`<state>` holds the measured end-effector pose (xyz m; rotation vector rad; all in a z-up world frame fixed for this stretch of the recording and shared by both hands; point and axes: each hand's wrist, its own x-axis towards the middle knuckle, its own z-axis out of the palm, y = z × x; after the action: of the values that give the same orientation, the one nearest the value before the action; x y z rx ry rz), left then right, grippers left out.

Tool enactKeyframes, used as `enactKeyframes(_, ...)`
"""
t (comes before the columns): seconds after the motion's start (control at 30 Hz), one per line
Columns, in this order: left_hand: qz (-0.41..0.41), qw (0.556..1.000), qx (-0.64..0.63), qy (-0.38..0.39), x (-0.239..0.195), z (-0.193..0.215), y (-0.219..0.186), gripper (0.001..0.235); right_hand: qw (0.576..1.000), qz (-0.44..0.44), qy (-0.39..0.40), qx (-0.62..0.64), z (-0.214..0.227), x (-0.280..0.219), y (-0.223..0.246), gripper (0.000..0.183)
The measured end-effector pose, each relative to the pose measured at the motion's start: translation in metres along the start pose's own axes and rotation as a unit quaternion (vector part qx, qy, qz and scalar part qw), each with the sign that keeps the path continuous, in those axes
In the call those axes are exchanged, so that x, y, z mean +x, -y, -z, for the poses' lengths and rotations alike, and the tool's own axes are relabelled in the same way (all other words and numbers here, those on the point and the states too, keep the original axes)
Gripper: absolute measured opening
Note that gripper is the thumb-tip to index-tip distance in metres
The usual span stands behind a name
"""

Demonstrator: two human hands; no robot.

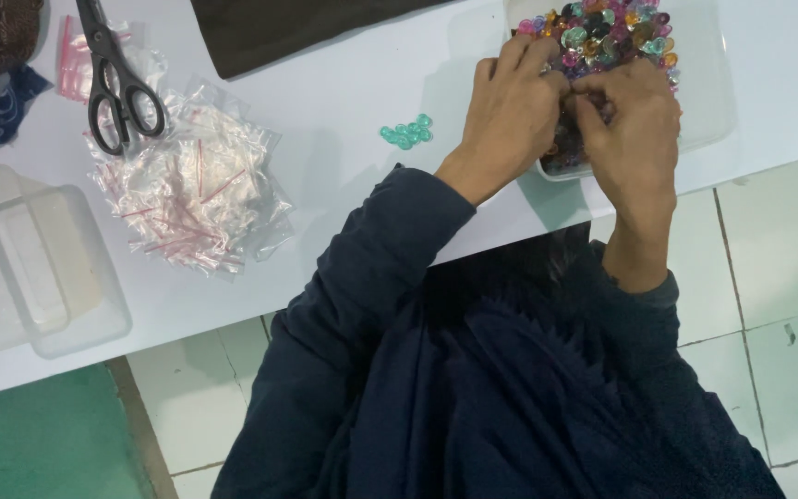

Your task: Picking up small colorful beads from a container and placing them into a small plastic bag

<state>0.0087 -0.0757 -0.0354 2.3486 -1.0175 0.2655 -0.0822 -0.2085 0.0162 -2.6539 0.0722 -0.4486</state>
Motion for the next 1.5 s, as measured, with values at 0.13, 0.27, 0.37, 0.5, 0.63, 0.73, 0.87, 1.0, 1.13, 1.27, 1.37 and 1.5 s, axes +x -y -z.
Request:
enactKeyframes(0.13, -0.019, 0.998, -0.038, -0.046, -0.006, 0.013, 0.001, 0.014, 0.997, 0.036, -0.035, 0.066, 0.006, 0.0, 0.013, 0.012)
enactKeyframes(0.27, -0.026, 0.992, -0.099, -0.077, -0.014, 0.02, 0.003, 0.014, 0.984, -0.005, -0.051, 0.172, 0.009, -0.004, 0.024, 0.014)
enactKeyframes(0.37, -0.063, 0.982, -0.135, -0.117, -0.022, 0.033, 0.009, 0.012, 0.983, 0.012, -0.053, 0.174, 0.011, -0.006, 0.034, 0.012)
enactKeyframes(0.5, -0.089, 0.963, -0.176, -0.183, -0.041, 0.059, 0.022, 0.01, 0.973, 0.05, -0.047, 0.22, 0.006, -0.005, 0.064, 0.013)
enactKeyframes(0.63, -0.064, 0.959, -0.211, -0.175, -0.065, 0.09, 0.031, 0.021, 0.982, 0.079, -0.09, 0.146, -0.013, -0.003, 0.081, 0.011)
enactKeyframes(0.73, -0.024, 0.951, -0.253, -0.174, -0.079, 0.098, 0.035, 0.022, 0.979, 0.133, -0.095, 0.118, -0.023, -0.003, 0.102, 0.012)
enactKeyframes(0.87, 0.046, 0.949, -0.24, -0.2, -0.091, 0.099, 0.058, 0.02, 0.978, 0.147, -0.06, 0.134, -0.051, 0.003, 0.108, 0.013)
enactKeyframes(1.0, 0.128, 0.965, -0.174, -0.151, -0.112, 0.079, 0.091, 0.019, 0.977, 0.116, -0.012, 0.179, -0.091, 0.012, 0.101, 0.01)
enactKeyframes(1.13, 0.179, 0.976, -0.093, -0.081, -0.119, 0.069, 0.103, 0.037, 0.973, 0.111, -0.014, 0.2, -0.118, 0.014, 0.096, 0.012)
enactKeyframes(1.27, 0.149, 0.985, -0.036, -0.084, -0.12, 0.064, 0.104, 0.033, 0.973, 0.126, -0.013, 0.193, -0.121, 0.013, 0.093, 0.015)
enactKeyframes(1.37, 0.138, 0.986, -0.03, -0.091, -0.119, 0.064, 0.104, 0.031, 0.974, 0.134, -0.011, 0.182, -0.125, 0.013, 0.087, 0.016)
enactKeyframes(1.5, 0.139, 0.986, -0.027, -0.086, -0.119, 0.067, 0.102, 0.03, 0.973, 0.14, -0.008, 0.185, -0.127, 0.013, 0.086, 0.019)
